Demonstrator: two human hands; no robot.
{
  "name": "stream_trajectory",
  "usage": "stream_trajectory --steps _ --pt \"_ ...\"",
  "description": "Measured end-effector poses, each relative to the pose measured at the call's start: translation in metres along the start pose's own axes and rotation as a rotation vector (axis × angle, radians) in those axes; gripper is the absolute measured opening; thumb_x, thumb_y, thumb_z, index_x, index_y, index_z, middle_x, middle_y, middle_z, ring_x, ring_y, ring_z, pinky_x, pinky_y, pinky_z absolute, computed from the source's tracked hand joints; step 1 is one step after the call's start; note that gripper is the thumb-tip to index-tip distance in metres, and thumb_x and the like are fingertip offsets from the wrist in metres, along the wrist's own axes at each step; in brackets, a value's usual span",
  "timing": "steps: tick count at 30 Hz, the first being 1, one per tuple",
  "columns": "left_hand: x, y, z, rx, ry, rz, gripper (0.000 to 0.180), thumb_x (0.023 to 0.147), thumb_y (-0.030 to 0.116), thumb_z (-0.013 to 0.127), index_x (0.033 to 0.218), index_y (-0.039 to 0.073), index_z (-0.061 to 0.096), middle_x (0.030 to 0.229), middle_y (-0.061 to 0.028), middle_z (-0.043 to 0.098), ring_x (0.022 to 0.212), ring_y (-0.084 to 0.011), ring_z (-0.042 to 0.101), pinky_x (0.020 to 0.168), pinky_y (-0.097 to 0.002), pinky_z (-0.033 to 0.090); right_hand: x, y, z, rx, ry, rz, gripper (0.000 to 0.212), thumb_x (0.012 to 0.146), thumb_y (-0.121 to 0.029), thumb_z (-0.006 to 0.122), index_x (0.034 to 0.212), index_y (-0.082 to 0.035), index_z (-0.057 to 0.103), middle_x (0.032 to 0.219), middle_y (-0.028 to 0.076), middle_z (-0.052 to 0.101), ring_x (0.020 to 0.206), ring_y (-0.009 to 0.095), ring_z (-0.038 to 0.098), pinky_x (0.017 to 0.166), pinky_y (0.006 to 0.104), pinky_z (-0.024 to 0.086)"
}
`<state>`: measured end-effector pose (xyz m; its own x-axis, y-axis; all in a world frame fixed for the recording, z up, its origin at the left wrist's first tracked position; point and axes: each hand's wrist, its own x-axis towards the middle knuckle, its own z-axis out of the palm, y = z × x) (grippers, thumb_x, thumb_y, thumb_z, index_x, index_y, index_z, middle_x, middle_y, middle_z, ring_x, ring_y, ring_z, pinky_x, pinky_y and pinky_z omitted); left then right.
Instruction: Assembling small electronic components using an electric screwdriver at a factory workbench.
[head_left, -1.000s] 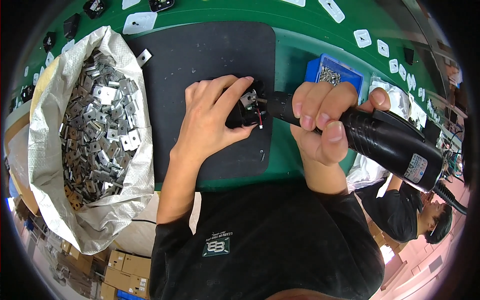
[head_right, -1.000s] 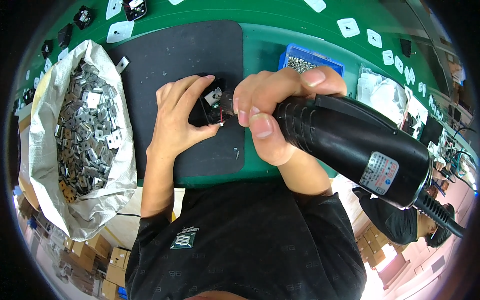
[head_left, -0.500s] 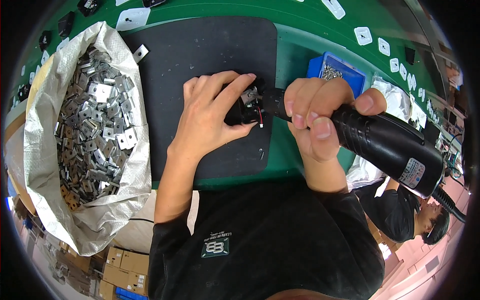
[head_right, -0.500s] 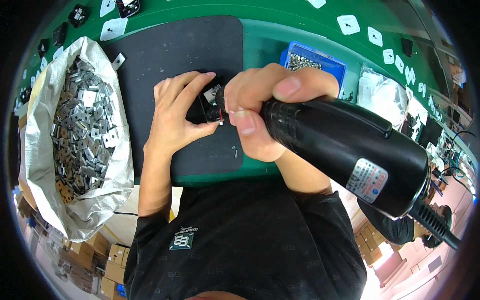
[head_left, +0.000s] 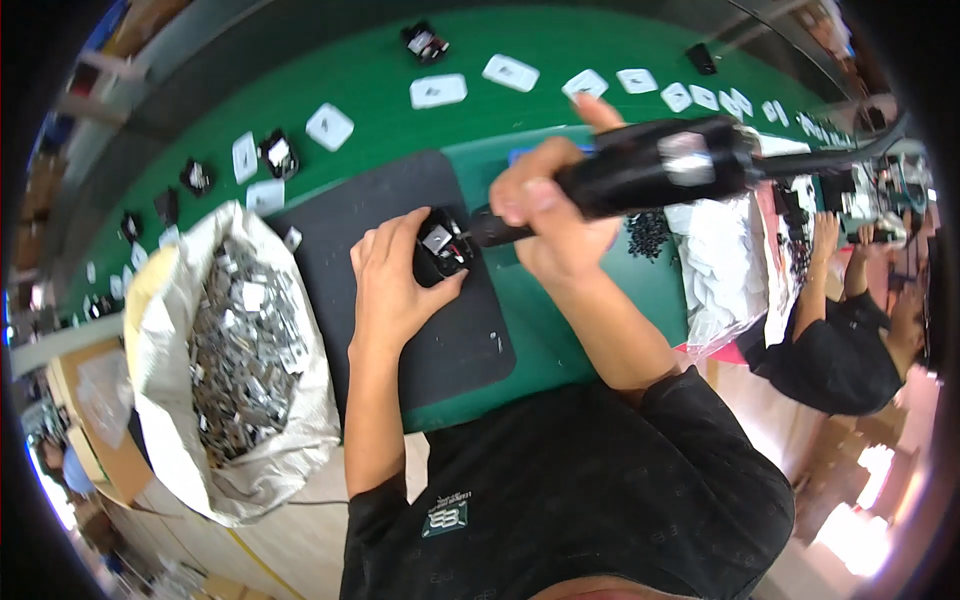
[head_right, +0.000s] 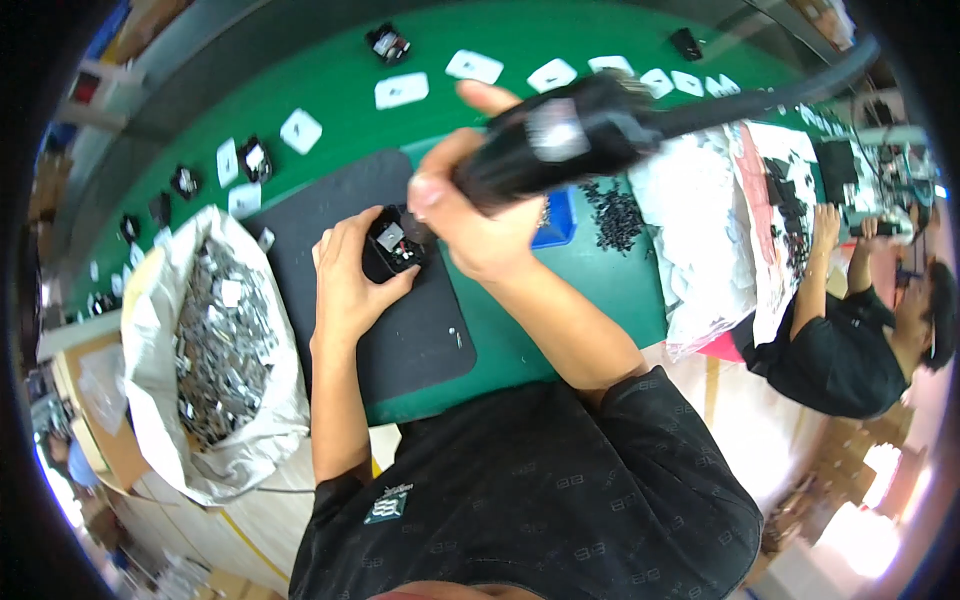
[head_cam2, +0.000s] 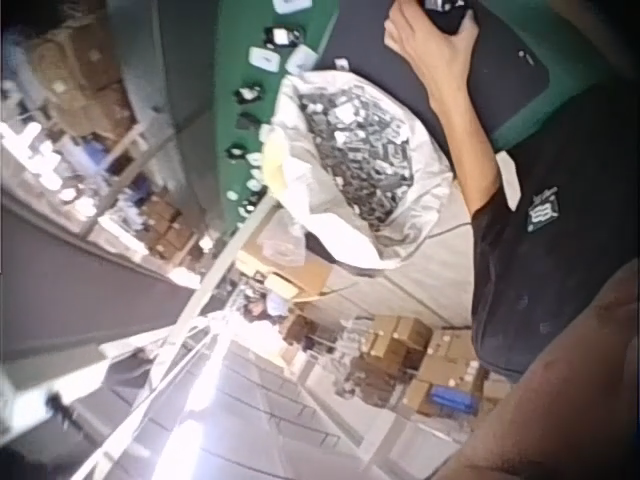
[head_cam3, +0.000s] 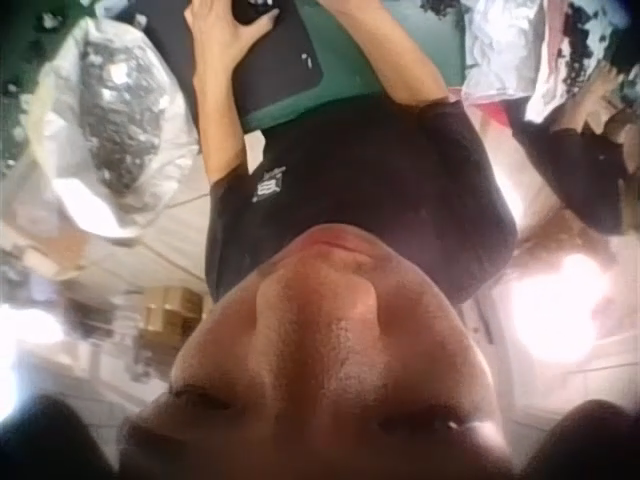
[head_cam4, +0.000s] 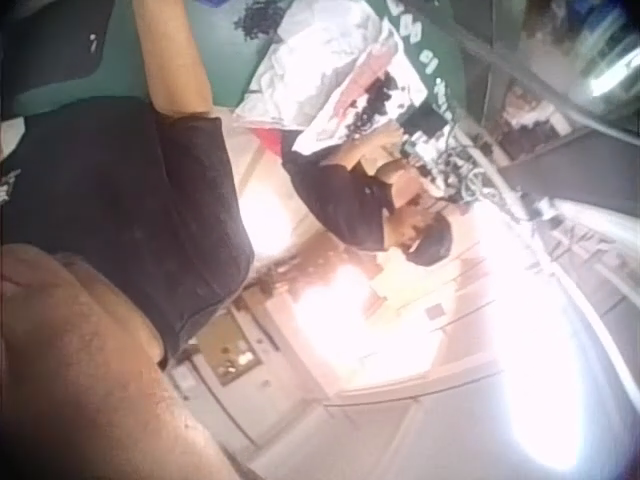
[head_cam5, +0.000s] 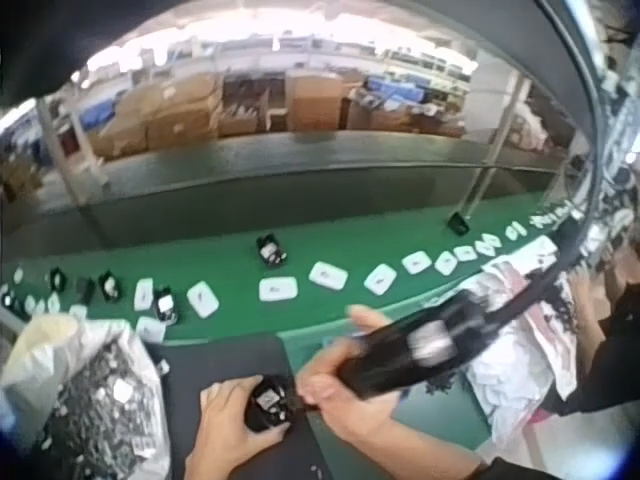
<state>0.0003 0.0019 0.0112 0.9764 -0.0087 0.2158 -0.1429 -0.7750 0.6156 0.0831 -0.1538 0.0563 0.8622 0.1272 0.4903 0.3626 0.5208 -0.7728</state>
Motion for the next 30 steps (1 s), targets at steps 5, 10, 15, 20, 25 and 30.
stream_trajectory --steps 5,10,15,20,25,30 --pt "0.100 0.022 0.010 0.046 0.136 0.094 0.071 0.065 0.018 0.079 0.128 0.005 0.050 0.119 -0.0154 0.058 0.108 -0.0357 0.053 0.095 -0.0446 0.039 0.031 -0.062 -0.053 -0.186 0.207 0.091 0.062 0.079 0.004 0.068 0.134 0.002 0.040 0.073 0.002 0.056 0.064 0.008 0.055 0.063 0.0252 0.047" --pt "0.228 -0.002 0.047 0.153 0.044 0.214 0.074 0.065 0.025 0.080 0.129 0.004 0.050 0.120 -0.0197 0.061 0.114 -0.0388 0.055 0.095 -0.0456 0.044 0.009 -0.019 -0.077 -0.528 0.132 0.269 0.070 0.078 -0.025 0.078 0.132 0.000 0.041 0.115 0.015 0.060 0.105 0.024 0.060 0.093 0.0371 0.048" --pt "0.286 -0.017 0.083 0.430 -0.197 0.121 0.088 0.065 0.044 0.080 0.137 0.006 0.045 0.131 -0.0232 0.054 0.121 -0.0413 0.051 0.102 -0.0474 0.041 0.002 -0.027 -0.086 -0.560 -0.047 0.294 0.070 0.079 -0.017 0.071 0.138 -0.010 0.034 0.101 0.021 0.062 0.090 0.038 0.064 0.078 0.0428 0.050" --pt "0.253 -0.010 0.074 -0.151 0.029 0.291 0.066 0.091 0.030 0.059 0.143 -0.003 0.035 0.142 -0.0233 0.044 0.131 -0.0361 0.042 0.111 -0.0457 0.030 -0.003 -0.028 -0.098 -0.601 0.005 0.207 0.074 0.081 -0.016 0.069 0.142 -0.010 0.029 0.109 0.022 0.061 0.097 0.040 0.062 0.082 0.0452 0.048" --pt "0.149 0.080 0.055 -1.297 -0.159 0.290 0.058 0.101 0.032 0.040 0.150 0.005 0.022 0.144 -0.0211 0.039 0.129 -0.0298 0.043 0.109 -0.0405 0.030 -0.011 -0.090 -0.137 -1.007 0.101 0.143 0.037 0.081 -0.019 0.066 0.115 -0.007 0.062 0.109 0.016 0.063 0.103 0.034 0.061 0.090 0.0419 0.049" --pt "0.139 0.087 0.063 -0.925 0.086 0.079 0.061 0.100 0.022 0.046 0.151 0.005 0.017 0.144 -0.0213 0.038 0.130 -0.0285 0.042 0.106 -0.0398 0.033 -0.041 -0.159 -0.279 -1.664 0.479 0.395 0.021 0.079 -0.007 0.059 0.097 -0.004 0.069 0.096 0.018 0.068 0.088 0.036 0.065 0.079 0.0426 0.053"
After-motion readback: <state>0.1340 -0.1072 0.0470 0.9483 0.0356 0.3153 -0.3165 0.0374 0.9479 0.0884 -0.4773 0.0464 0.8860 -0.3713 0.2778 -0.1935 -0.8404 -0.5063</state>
